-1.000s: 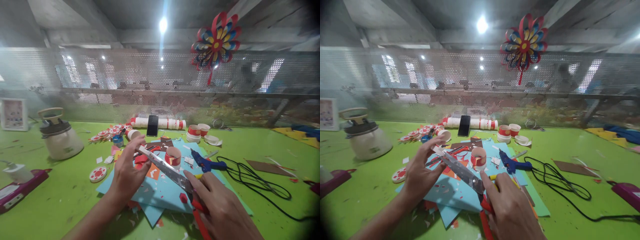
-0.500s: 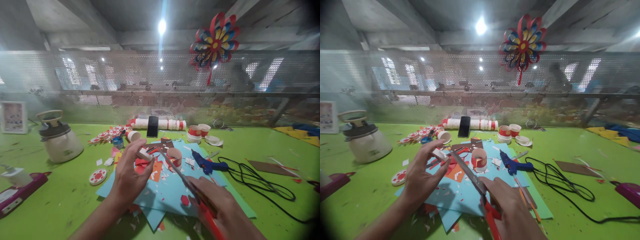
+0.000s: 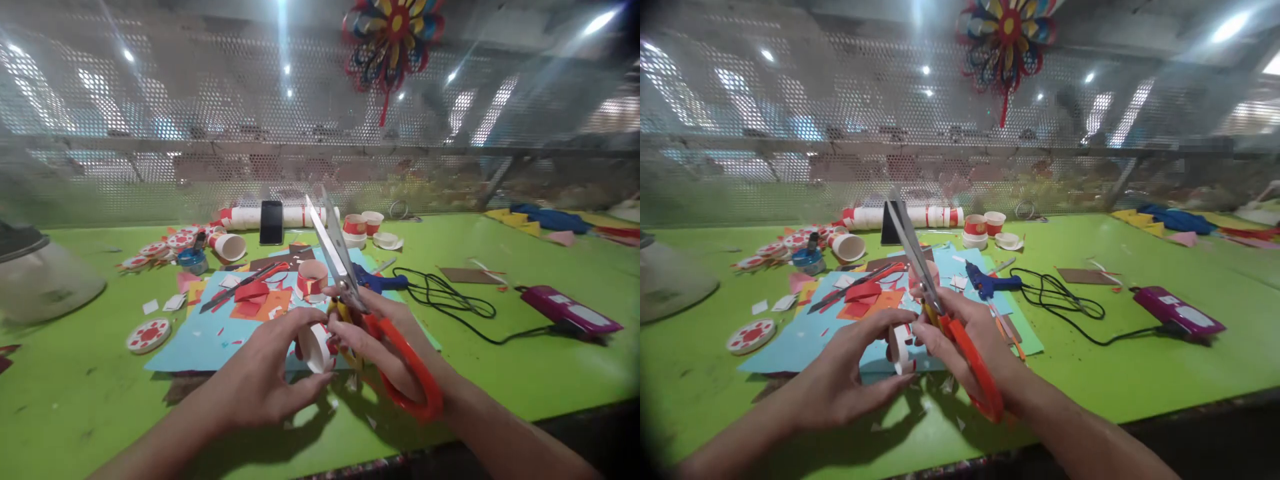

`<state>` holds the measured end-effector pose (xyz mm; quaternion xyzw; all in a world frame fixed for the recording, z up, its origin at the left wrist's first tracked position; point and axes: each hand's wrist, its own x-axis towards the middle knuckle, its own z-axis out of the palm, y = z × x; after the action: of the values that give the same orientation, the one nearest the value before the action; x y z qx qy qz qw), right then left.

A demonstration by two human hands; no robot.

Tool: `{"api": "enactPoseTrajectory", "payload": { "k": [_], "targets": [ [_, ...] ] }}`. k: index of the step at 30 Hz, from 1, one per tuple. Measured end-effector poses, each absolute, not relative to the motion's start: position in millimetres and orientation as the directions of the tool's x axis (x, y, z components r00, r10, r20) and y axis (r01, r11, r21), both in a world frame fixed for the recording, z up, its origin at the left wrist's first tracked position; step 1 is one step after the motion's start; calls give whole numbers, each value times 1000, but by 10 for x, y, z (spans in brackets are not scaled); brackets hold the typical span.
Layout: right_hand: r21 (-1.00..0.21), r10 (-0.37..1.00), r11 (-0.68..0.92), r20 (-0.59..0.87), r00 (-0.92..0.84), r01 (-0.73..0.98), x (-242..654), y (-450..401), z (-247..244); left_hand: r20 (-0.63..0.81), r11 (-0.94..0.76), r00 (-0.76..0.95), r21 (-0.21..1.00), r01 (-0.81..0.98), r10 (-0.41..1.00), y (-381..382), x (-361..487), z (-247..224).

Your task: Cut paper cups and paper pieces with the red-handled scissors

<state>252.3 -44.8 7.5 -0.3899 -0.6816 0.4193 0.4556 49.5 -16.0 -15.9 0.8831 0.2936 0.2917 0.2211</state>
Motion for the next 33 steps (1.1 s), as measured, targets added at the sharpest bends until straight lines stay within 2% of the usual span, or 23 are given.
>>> {"api": "enactPoseTrajectory", "payload": {
  "k": [7,15,21,25,30,33],
  "targets": [
    [-954,918,294,267,-295,52,2496,-422,46,368,-713,654,583,391,660,-153,516,-177],
    [-942,920,324,292,-261,88,2427,-435,37,365,-713,667,596,369,650,-118,530,-167],
    [-921,911,369,331,-246,127,2464,-439,19,459,-743,616,576,342,640,-119,521,-154],
    [-882,918,395,370,-138,257,2505,-417,11,516,-706,521,652,276,680,-106,510,-140],
    [-733,922,360,375,-98,577,2571,-365,-10,621,-698,335,687,202,709,-55,482,-126],
    [-707,932,343,339,-129,618,2584,-337,-51,649,-679,205,714,169,733,-17,455,-103]
  ]
}}
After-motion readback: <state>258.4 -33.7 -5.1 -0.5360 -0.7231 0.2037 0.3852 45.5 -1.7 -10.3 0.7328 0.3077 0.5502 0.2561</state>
